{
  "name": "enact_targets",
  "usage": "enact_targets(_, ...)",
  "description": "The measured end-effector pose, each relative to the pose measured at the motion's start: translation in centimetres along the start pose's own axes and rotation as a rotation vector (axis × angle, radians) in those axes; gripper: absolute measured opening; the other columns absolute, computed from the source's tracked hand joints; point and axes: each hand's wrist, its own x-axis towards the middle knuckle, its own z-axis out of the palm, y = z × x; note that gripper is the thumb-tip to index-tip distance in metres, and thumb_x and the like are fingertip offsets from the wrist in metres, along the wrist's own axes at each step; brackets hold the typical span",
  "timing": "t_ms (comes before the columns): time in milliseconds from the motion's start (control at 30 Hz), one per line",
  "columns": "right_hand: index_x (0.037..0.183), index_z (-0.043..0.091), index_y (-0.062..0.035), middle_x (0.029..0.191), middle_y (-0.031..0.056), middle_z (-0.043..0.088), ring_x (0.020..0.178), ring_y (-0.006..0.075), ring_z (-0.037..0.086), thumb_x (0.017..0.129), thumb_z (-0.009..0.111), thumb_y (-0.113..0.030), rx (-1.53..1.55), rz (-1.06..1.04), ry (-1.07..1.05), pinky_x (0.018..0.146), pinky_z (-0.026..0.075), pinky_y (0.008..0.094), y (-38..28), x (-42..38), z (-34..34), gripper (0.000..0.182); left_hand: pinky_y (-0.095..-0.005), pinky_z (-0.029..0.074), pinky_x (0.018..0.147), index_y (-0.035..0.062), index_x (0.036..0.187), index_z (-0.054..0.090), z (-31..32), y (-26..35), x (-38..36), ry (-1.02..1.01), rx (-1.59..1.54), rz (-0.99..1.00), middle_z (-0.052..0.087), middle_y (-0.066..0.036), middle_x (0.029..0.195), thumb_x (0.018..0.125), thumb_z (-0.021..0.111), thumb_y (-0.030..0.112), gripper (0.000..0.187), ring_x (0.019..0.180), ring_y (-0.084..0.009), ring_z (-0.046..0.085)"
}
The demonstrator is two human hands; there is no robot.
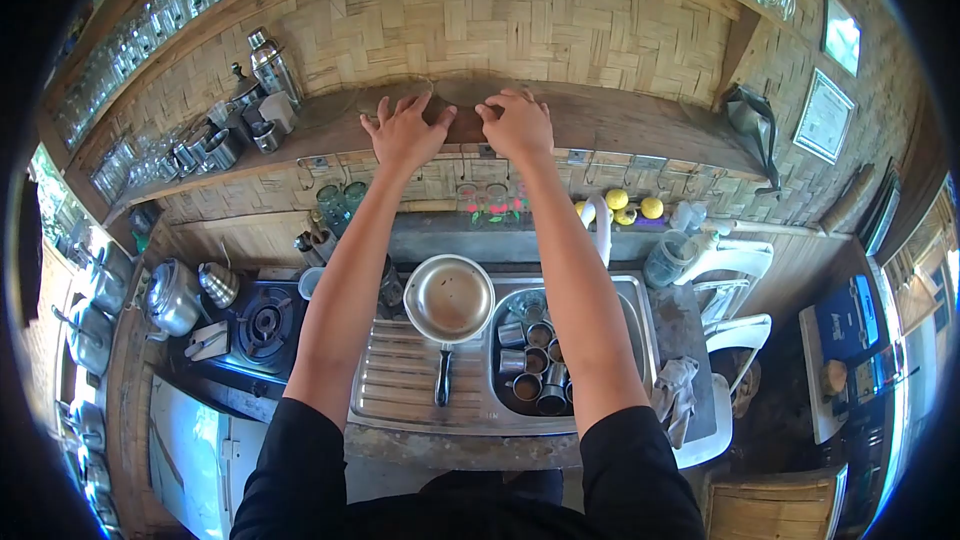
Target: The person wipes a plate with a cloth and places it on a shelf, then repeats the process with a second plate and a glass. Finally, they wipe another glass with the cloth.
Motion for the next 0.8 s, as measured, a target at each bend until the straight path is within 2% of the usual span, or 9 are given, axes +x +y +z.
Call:
enact_targets(133,0.112,0.077,-0.0176,0.137,0.0034,0.065,0.134,0.028,0.053,0.095,0.064,-0.037,-0.011,-0.028,0.044,0.119,0.032,0.0496,0.2,-0.2,0.0,0.029,-0.0658,0.01,0.123,0.0248,0.15,0.053,-0.4,0.2,0.1,-0.027,-0.038,0.02,0.05,-0.005,0.155,0.094,0.051,0.066,0.07,0.151,-0.0328,0.032)
enact_targets(333,0.109,0.077,-0.0163,0.126,0.005,0.068,0.122,0.0281,0.061,0.093,0.065,-0.031,0.026,0.051,0.054,0.113,0.039,0.0447,-0.5,-0.6,-0.6,0.025,-0.0648,0.012,0.124,0.0238,0.147,0.056,0.2,-0.1,0.0,0.031,-0.056,0.031,0.053,-0.005,0.153,0.093,0.054,0.064,0.067,0.149,-0.0304,0.036)
enact_targets(500,0.109,0.077,-0.0132,0.129,0.0066,0.068,0.121,0.0273,0.061,0.091,0.066,-0.031,0.03,0.024,0.09,0.11,0.043,0.0428,-0.1,-0.4,-0.3,0.027,-0.0646,0.013,0.124,0.0235,0.145,0.057,0.0,-0.2,0.0,0.006,-0.081,0.037,0.052,-0.004,0.153,0.092,0.057,0.062,0.066,0.149,-0.0284,0.036)
enact_targets(633,0.112,0.076,-0.0135,0.128,0.0087,0.068,0.123,0.0278,0.061,0.089,0.068,-0.03,0.085,-0.002,0.171,0.111,0.042,0.0432,0.2,-0.5,0.1,0.03,-0.0656,0.013,0.123,0.0245,0.147,0.056,0.5,-0.3,0.2,0.087,-0.106,0.037,0.046,-0.005,0.158,0.09,0.058,0.063,0.068,0.152,-0.0325,0.03)
enact_targets(733,0.115,0.076,-0.0135,0.125,0.012,0.069,0.123,0.0296,0.061,0.087,0.068,-0.029,0.062,-0.114,0.273,0.11,0.045,0.0438,0.4,-0.4,0.5,0.033,-0.0666,0.012,0.123,0.0237,0.148,0.055,0.6,-0.2,0.0,0.153,-0.111,0.032,0.042,-0.006,0.16,0.089,0.058,0.065,0.071,0.154,-0.037,0.023)
enact_targets(800,0.116,0.075,-0.0127,0.123,0.0155,0.07,0.12,0.0325,0.063,0.087,0.068,-0.029,0.061,-0.139,0.241,0.105,0.049,0.0443,0.8,-0.1,0.5,0.034,-0.0673,0.01,0.122,0.0213,0.148,0.054,0.5,-0.4,0.1,0.151,-0.143,0.05,0.04,-0.008,0.161,0.089,0.058,0.065,0.074,0.154,-0.0412,0.019)
